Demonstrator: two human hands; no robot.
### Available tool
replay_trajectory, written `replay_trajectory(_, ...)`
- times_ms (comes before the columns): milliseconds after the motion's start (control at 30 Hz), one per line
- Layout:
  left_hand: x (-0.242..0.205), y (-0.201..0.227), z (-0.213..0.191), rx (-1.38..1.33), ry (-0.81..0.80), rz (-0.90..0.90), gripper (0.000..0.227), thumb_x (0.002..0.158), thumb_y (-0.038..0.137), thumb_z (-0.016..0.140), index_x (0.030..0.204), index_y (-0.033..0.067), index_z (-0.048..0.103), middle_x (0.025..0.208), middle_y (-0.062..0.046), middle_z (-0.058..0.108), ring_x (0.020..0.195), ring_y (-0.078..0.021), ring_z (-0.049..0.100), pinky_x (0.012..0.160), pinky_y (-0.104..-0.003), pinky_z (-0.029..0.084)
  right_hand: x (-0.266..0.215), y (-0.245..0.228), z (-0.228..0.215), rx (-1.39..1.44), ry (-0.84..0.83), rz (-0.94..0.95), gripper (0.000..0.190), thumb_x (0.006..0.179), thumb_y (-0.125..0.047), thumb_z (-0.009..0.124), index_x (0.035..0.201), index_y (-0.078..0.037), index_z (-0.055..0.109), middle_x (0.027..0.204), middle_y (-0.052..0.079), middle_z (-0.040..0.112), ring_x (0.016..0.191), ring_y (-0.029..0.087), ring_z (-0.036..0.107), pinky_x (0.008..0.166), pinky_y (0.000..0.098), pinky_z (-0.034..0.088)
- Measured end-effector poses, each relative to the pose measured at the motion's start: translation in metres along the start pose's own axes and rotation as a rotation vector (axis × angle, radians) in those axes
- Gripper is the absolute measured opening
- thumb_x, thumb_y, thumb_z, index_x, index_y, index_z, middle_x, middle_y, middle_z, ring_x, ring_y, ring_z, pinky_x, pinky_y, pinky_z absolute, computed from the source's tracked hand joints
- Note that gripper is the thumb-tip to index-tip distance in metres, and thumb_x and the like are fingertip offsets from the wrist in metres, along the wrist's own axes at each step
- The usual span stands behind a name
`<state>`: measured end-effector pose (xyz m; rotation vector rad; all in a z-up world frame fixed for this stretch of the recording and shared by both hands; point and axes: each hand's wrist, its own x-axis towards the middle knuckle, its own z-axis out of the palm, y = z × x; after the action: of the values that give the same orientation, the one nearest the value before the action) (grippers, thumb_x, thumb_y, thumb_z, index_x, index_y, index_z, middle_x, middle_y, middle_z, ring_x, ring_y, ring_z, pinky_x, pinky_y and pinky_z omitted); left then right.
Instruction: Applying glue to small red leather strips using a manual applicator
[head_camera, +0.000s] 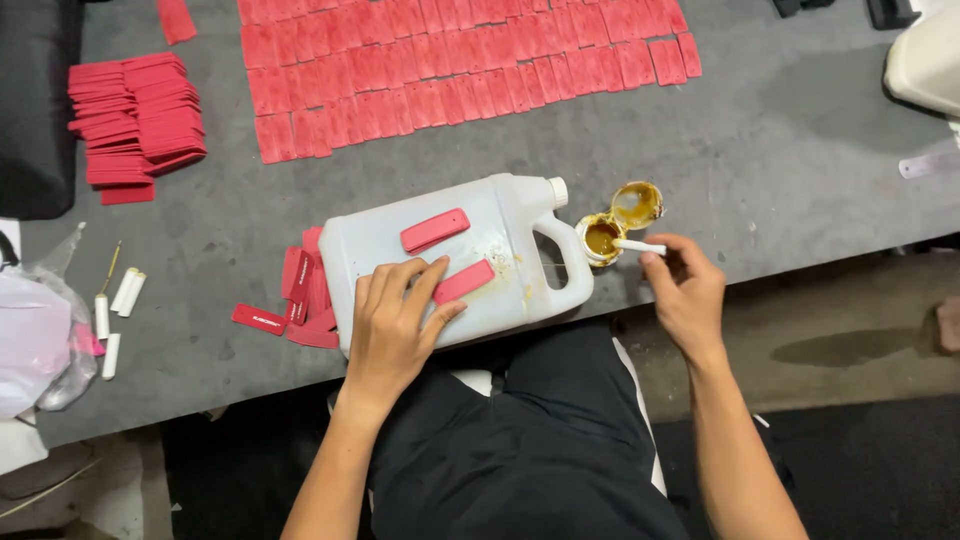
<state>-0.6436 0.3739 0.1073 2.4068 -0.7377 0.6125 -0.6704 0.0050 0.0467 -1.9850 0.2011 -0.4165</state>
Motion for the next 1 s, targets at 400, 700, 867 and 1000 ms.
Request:
replay_trajectory(400, -0.004, -0.001, 0.001, -0.173, 0.064, -0.096, 0.021, 0.092, 0.02, 0.08, 0.105, 0.0052, 0.074, 0.095, -0.008, 0.062, 0.082, -0.0256, 0.059, 0.077, -0.036, 0.05, 0.031, 0.0, 0.03, -0.588, -0.083, -0.364, 0.012, 0.094, -0.014, 0.084, 0.101, -0.007, 0.077, 0.075, 0.008, 0.069, 0.07, 0.028, 0.071, 0.068, 0.0382, 0.057)
replay_trajectory(700, -0.005, -0.002, 0.002, -0.206, 0.103, -0.097, 0.017, 0.093, 0.02, 0.079, 0.103, 0.0065, 0.075, 0.092, -0.007, 0.062, 0.079, -0.0239, 0.059, 0.077, -0.036, 0.05, 0.036, -0.02, 0.024, 0.227, 0.013, 0.476, 0.044, 0.11, -0.021, 0.066, 0.069, -0.01, 0.057, 0.053, -0.001, 0.038, 0.044, 0.006, 0.031, 0.043, 0.021, 0.031)
replay_trajectory(867, -0.008, -0.002, 0.005, -0.199, 0.149, -0.124, 0.017, 0.096, 0.019, 0.075, 0.105, 0.0049, 0.074, 0.095, -0.007, 0.062, 0.08, -0.0244, 0.062, 0.076, -0.036, 0.052, 0.032, -0.052, 0.013, 0.693, -0.087, 0.621, 0.03, 0.111, -0.023, 0.059, 0.085, -0.009, 0.054, 0.065, -0.001, 0.041, 0.052, 0.007, 0.038, 0.052, 0.0207, 0.031)
replay_trajectory(1000, -0.006, 0.0, 0.005, -0.185, 0.169, -0.112, 0.015, 0.097, 0.017, 0.073, 0.105, 0.004, 0.073, 0.095, -0.009, 0.061, 0.08, -0.0254, 0.062, 0.075, -0.037, 0.053, 0.032, -0.068, 0.0, 0.789, -0.102, 0.457, 0.017, 0.111, -0.021, 0.057, 0.109, -0.005, 0.063, 0.074, 0.002, 0.05, 0.063, 0.009, 0.048, 0.062, 0.0221, 0.039)
